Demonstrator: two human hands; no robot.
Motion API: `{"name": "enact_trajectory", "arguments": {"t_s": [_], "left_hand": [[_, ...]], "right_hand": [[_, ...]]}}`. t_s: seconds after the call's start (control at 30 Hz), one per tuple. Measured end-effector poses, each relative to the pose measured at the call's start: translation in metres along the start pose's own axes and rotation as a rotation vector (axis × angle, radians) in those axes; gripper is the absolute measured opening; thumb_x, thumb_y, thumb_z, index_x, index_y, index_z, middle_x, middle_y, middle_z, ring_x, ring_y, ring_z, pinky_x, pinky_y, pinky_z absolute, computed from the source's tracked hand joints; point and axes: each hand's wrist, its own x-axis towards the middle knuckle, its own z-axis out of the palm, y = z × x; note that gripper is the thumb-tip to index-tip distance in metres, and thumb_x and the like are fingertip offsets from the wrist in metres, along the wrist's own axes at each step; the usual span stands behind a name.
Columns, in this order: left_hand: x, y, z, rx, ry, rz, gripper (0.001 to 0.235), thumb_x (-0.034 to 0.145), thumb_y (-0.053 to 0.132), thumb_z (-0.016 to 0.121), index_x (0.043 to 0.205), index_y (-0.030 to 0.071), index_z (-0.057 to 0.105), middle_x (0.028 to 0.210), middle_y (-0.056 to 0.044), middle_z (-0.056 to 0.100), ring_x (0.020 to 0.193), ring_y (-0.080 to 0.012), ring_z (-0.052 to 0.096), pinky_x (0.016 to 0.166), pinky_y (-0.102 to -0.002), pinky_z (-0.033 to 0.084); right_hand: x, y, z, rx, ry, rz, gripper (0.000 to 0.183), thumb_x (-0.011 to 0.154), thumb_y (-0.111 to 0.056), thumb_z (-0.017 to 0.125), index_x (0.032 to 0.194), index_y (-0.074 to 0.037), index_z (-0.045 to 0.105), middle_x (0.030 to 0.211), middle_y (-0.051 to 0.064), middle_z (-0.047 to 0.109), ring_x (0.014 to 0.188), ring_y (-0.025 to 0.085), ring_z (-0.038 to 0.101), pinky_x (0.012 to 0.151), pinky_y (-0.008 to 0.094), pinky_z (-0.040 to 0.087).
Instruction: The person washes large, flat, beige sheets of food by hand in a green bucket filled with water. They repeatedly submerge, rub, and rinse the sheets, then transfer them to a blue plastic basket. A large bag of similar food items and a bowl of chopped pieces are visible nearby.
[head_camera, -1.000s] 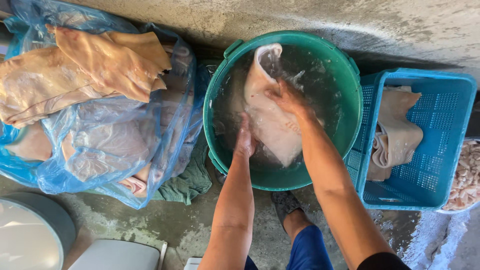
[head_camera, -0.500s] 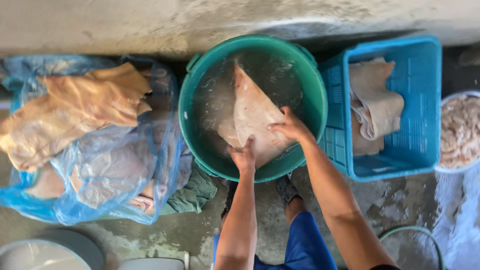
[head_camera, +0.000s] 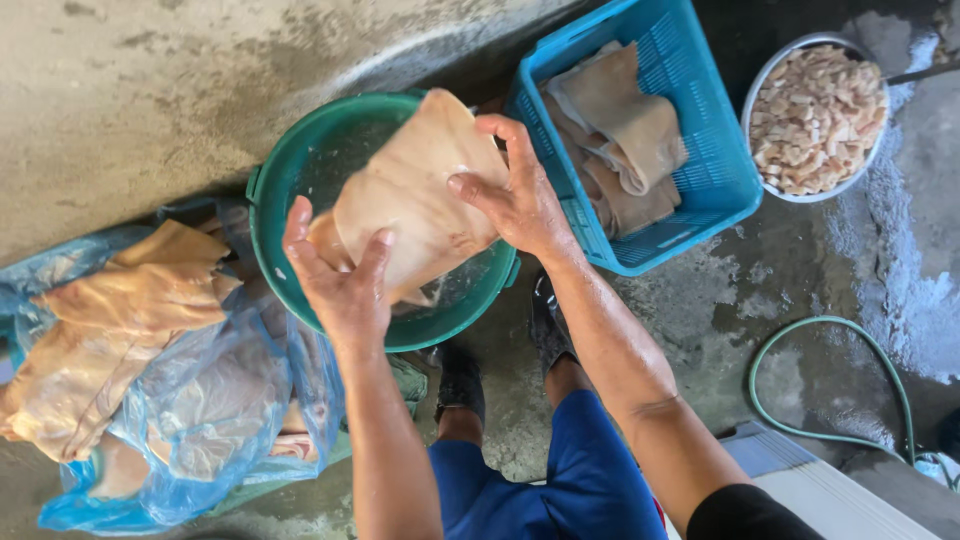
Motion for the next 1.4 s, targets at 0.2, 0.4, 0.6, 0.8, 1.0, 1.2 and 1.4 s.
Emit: {"name": "enact_trajectory", "arguments": {"t_s": [0.2,0.4,0.6,0.8,1.0,1.2,1.4], "left_hand": [[-0.002,0.028,0.056,0.085,-0.127,0.103,0.071,0.088,-0.013,0.080,0.146,0.004,0.044,0.148,-0.012,0.042,0.134,-0.0207,0.050,0.111,-0.035,0.052],[-0.001,-0.008,0.087,-0.032,-0.112,-0.087,0.051,0.085,-0.011,0.075,0.125,0.007,0.049,0.125,-0.008,0.059,0.108,-0.0135,0.060,0.089,-0.026,0.055],[0.000,-0.020,0.076,-0.030,-0.094,-0.153,0.042,0.085,-0.012,0.075,0.117,0.005,0.055,0.112,-0.006,0.062,0.098,-0.0099,0.060,0.080,-0.024,0.054],[-0.014,-0.008,0.051,0.007,-0.053,-0.074,0.034,0.086,-0.012,0.078,0.111,0.002,0.060,0.104,-0.003,0.059,0.085,-0.0042,0.050,0.070,-0.019,0.044],[-0.019,-0.012,0.029,0.107,0.059,-0.090,0.032,0.088,-0.012,0.078,0.111,0.003,0.061,0.090,0.000,0.052,0.071,-0.0029,0.045,0.058,-0.019,0.040],[-0.019,-0.027,0.011,-0.054,0.084,-0.150,0.030,0.083,-0.013,0.072,0.104,0.003,0.059,0.097,0.000,0.061,0.073,-0.0030,0.053,0.056,-0.020,0.044],[-0.027,-0.025,0.021,-0.058,0.020,-0.131,0.030,0.089,-0.013,0.073,0.110,0.004,0.060,0.101,-0.001,0.061,0.081,-0.0031,0.053,0.065,-0.020,0.046]], "right_hand": [[0.008,-0.012,-0.055,0.069,0.106,-0.083,0.062,0.099,-0.017,0.082,0.147,-0.004,0.045,0.141,0.014,0.055,0.126,0.020,0.060,0.105,0.035,0.055],[0.008,0.026,-0.068,0.147,0.095,0.094,0.060,0.095,-0.019,0.081,0.142,-0.005,0.046,0.131,0.012,0.060,0.112,0.016,0.066,0.098,0.033,0.057],[0.004,0.027,-0.059,0.126,0.071,0.175,0.059,0.094,-0.015,0.079,0.142,-0.004,0.046,0.126,0.014,0.065,0.113,0.016,0.064,0.098,0.032,0.054],[-0.008,0.014,-0.055,0.116,-0.009,0.071,0.061,0.095,-0.009,0.075,0.147,-0.004,0.044,0.140,0.014,0.057,0.131,0.019,0.053,0.109,0.035,0.044],[-0.005,0.029,-0.021,0.211,-0.040,0.059,0.058,0.096,-0.007,0.074,0.147,-0.003,0.046,0.144,0.012,0.054,0.137,0.018,0.047,0.113,0.035,0.041],[-0.020,0.032,-0.003,0.291,-0.115,0.497,0.056,0.096,-0.010,0.072,0.147,-0.007,0.048,0.123,0.012,0.056,0.088,0.021,0.051,0.078,0.036,0.043],[-0.032,0.050,-0.011,0.232,-0.038,0.058,0.047,0.100,-0.001,0.072,0.142,-0.002,0.050,0.129,0.003,0.056,0.110,0.006,0.053,0.092,0.023,0.048]]}}
